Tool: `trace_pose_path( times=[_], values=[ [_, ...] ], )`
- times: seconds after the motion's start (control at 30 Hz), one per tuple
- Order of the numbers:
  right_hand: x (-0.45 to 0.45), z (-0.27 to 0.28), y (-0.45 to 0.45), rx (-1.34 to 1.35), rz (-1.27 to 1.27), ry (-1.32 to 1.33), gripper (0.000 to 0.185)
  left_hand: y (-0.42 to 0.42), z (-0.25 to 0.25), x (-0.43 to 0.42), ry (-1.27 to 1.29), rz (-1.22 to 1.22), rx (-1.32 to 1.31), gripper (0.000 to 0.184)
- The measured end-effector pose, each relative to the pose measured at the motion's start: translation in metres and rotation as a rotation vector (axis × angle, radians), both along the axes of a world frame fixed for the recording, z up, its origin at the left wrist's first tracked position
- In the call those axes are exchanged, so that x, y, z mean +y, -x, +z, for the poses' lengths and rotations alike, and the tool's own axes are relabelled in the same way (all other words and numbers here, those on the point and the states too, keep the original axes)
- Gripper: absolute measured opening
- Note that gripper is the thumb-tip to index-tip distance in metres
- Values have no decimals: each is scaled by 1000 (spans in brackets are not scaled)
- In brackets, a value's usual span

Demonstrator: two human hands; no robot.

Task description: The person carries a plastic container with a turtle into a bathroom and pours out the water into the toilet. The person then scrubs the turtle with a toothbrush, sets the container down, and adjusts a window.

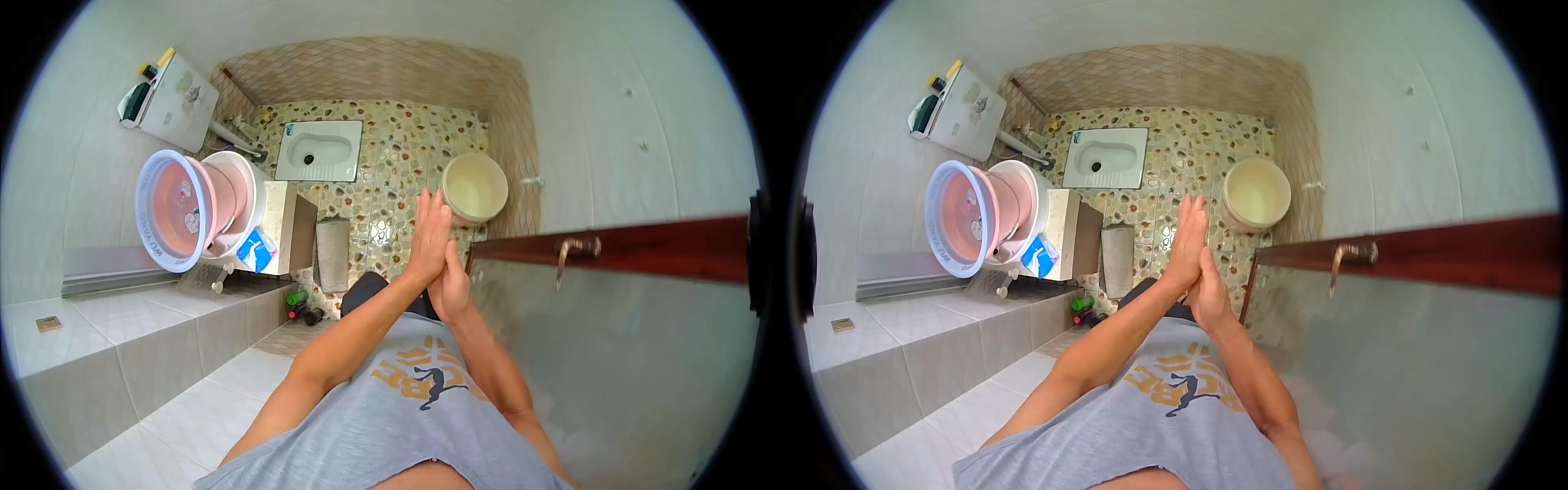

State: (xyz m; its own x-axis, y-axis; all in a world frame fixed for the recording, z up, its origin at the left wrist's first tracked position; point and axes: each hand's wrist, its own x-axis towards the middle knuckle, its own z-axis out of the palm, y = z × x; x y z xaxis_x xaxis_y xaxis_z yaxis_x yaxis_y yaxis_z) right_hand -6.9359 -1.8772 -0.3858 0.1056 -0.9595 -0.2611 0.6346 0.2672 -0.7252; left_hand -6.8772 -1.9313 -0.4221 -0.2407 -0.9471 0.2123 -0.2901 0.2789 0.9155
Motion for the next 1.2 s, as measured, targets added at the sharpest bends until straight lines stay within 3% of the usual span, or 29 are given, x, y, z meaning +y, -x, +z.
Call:
trace_pose_path(
  times=[0.1, 0.17, 0.2, 0.27, 0.3, 0.37, 0.4, 0.57, 0.63, 0.7, 0.87, 1.03, 1.2],
  values=[
    [-70, 10, 6, 22, -39, -49, 67, 12, -2, -52, 20, 68, -46, 57],
    [-125, -19, 39, -71, -117, -60, 67, 28, 3, -77, -207, -50, 223, 63],
    [-155, -19, 48, -66, -133, -67, 67, 33, 10, -91, -216, -65, 227, 63],
    [-200, -11, 64, 274, -295, -142, 71, 38, 29, -112, -123, -231, 354, 67],
    [-220, -13, 77, 288, -317, -127, 71, 36, 25, -134, -109, -253, 368, 67],
    [-249, -13, 96, 197, -319, -162, 68, 20, 6, -170, -352, -468, 389, 67],
    [-255, -9, 98, 281, -362, -170, 61, 11, -4, -184, -356, -325, 306, 62],
    [-274, -4, 115, 413, -344, -288, 46, -70, -40, -291, -683, -310, 213, 38],
    [-275, -12, 118, 396, -363, -345, 41, -108, -76, -319, -619, -205, 149, 37],
    [-274, -21, 118, 485, -366, -437, 36, -154, -79, -349, -654, -68, 55, 34],
    [-269, -31, 126, 489, -382, -491, 36, -247, -83, -384, -762, 223, 199, 31],
    [-259, -44, 126, 438, -424, -552, 34, -269, -87, -382, -844, 361, 211, 28],
    [-253, -58, 126, 399, -467, -545, 33, -246, -86, -373, -897, 259, 177, 28]
  ],
)
